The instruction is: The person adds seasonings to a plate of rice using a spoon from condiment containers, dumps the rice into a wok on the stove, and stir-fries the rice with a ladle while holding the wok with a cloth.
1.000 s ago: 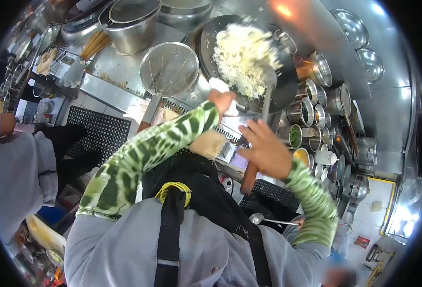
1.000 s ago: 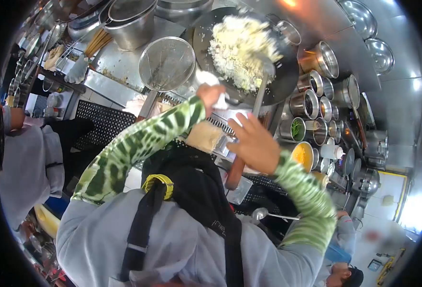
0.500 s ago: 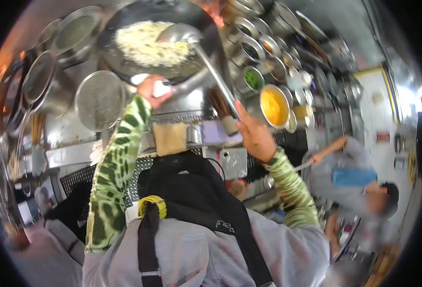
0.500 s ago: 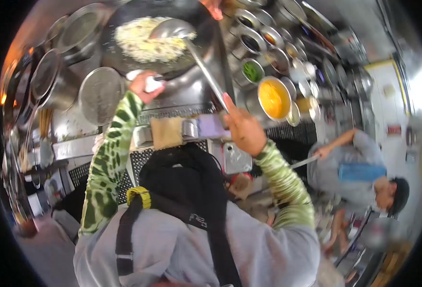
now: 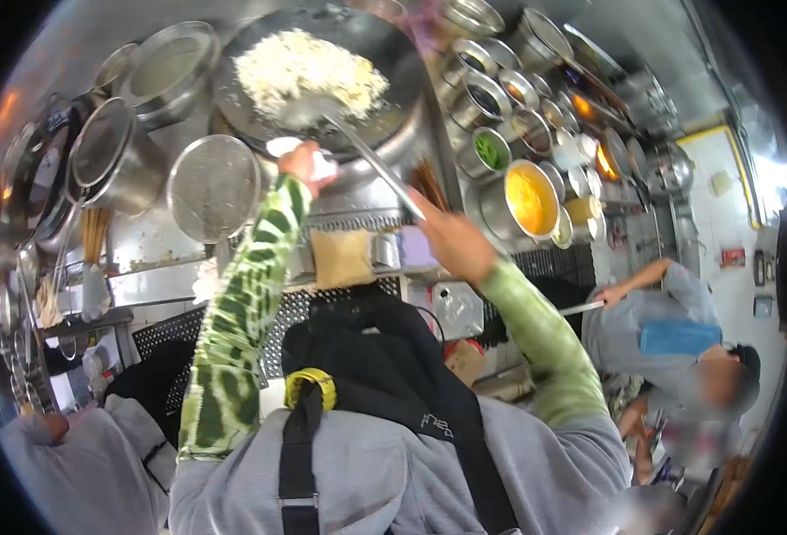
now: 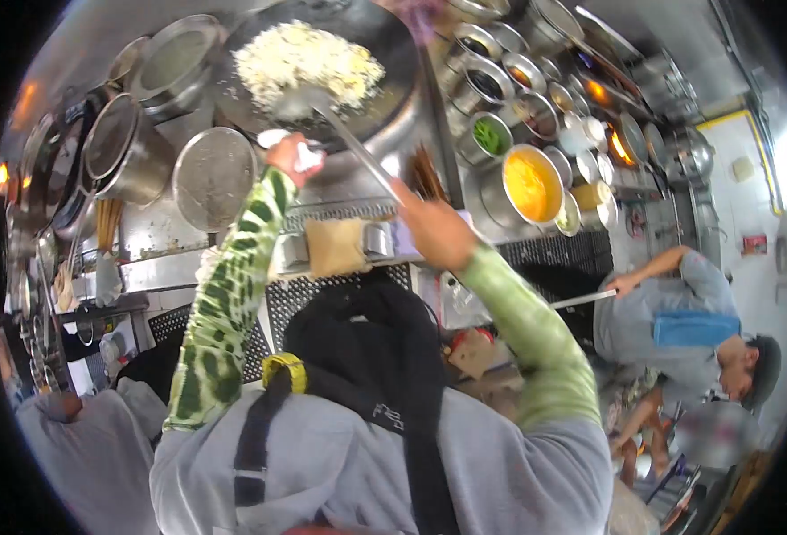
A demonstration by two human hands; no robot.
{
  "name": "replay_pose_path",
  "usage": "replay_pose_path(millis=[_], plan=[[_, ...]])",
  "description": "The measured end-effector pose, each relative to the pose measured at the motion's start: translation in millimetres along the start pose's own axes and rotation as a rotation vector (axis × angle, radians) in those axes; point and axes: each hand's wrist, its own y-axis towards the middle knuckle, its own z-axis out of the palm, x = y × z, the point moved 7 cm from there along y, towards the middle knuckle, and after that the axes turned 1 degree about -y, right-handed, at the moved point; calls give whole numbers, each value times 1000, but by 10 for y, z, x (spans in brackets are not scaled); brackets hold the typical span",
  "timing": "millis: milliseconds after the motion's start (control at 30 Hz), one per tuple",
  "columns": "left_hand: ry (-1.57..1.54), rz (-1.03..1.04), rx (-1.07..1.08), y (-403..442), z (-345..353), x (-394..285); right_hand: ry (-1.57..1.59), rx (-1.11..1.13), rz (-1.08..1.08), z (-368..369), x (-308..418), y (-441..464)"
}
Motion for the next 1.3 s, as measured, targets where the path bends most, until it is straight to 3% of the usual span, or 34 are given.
replay_pose_path(millis=[100,133,267,333,467,500,633,667,700,767,900,967,1033,1067,1100,1200,1300], plan=[[28,2,-67,-266,94,-107,-127,-17,6,-246,-5,-105],[29,3,-44,-240,77,-73,-297,75,167,-222,-91,70],[-28,23,-22,-175,61,-35,-126,-143,-15,37,-262,1064],[-34,20,-54,-162,31,-51,-89,-196,-67,59,-153,1097],[-12,7,-141,-133,-10,-42,-232,193,299,-127,-67,-22],[-57,0,-98,-177,23,-54,-166,31,90,-273,100,-174],[-5,2,-54,-254,46,-81,-112,47,153,-166,-25,501],[20,-3,-35,-293,64,-92,-93,-99,-61,-34,-146,777],[28,5,-11,-264,61,-78,-53,-114,-143,62,-127,1029],[29,-3,29,-191,49,-35,110,0,-3,62,57,1096],[-4,-14,-1,-103,-3,6,106,-37,-188,-112,56,270],[-44,-2,-5,-36,-12,-52,44,-5,-194,-283,179,338],[2,-6,-21,-169,-4,-48,-66,98,-67,-192,74,567],[-13,12,9,-149,4,-40,-38,-52,-277,-60,15,846],[-16,6,27,-94,-12,-19,-67,62,-100,-6,86,1127],[24,-12,11,-230,23,-69,-7,12,-90,138,178,1135],[-34,-3,-34,-176,-20,-42,74,98,-14,-106,128,464]])
